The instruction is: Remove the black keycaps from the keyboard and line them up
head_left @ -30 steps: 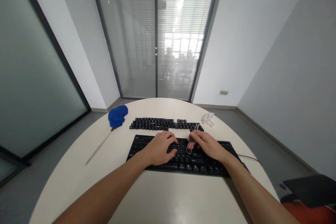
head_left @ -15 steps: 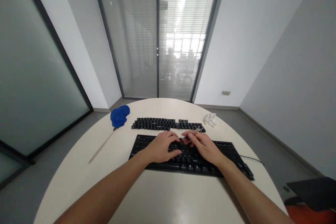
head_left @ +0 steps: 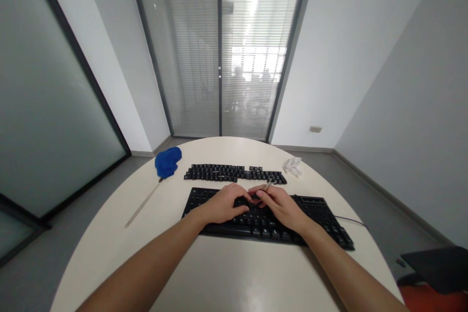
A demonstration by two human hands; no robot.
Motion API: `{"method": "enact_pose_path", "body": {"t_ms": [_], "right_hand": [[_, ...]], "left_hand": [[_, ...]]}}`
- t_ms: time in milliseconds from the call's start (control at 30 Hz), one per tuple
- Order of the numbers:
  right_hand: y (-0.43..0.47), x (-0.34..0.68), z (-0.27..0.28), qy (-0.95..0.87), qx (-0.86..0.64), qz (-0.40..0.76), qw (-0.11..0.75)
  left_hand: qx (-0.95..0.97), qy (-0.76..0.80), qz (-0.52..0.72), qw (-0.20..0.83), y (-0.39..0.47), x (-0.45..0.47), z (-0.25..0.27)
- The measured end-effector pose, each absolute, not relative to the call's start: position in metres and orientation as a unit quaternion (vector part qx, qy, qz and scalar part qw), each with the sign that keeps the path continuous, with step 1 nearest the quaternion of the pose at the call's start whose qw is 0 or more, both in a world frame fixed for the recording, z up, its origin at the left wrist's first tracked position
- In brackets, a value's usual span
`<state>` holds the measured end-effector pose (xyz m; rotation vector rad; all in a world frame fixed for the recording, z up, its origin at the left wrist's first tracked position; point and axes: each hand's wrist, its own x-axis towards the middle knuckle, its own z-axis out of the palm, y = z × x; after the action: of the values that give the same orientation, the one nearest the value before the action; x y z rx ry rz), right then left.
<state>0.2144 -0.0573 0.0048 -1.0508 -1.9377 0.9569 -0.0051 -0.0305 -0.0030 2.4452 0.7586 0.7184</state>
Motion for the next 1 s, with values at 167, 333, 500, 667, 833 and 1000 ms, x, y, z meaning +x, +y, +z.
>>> {"method": "enact_pose_path", "body": {"t_ms": [167, 333, 500, 667, 833, 1000], "right_hand": [[-0.055, 0.214, 0.001, -0.723, -0.414, 0.408, 0.375], [-0.052, 0.214, -0.004, -0.682, -0.43, 0.437, 0.399], [-0.05, 0.213, -0.006, -0.65, -0.436, 0.458, 0.422], [-0.049, 0.212, -0.007, -0.64, -0.441, 0.46, 0.429], [-0.051, 0.211, -0.007, -0.625, -0.448, 0.479, 0.424], [-0.052, 0.211, -0.006, -0.631, -0.436, 0.477, 0.429]], "left_hand": [[0.883, 0.304, 0.27, 0.234, -0.032, -0.005, -0.006], [0.895, 0.3, 0.266, 0.193, -0.034, -0.002, -0.005], [0.904, 0.301, 0.268, 0.14, -0.038, 0.001, 0.0], [0.911, 0.28, 0.265, 0.148, -0.038, 0.002, 0.002], [0.899, 0.277, 0.281, 0.191, -0.036, 0.0, 0.001], [0.911, 0.248, 0.277, 0.176, -0.035, 0.001, 0.002]]}}
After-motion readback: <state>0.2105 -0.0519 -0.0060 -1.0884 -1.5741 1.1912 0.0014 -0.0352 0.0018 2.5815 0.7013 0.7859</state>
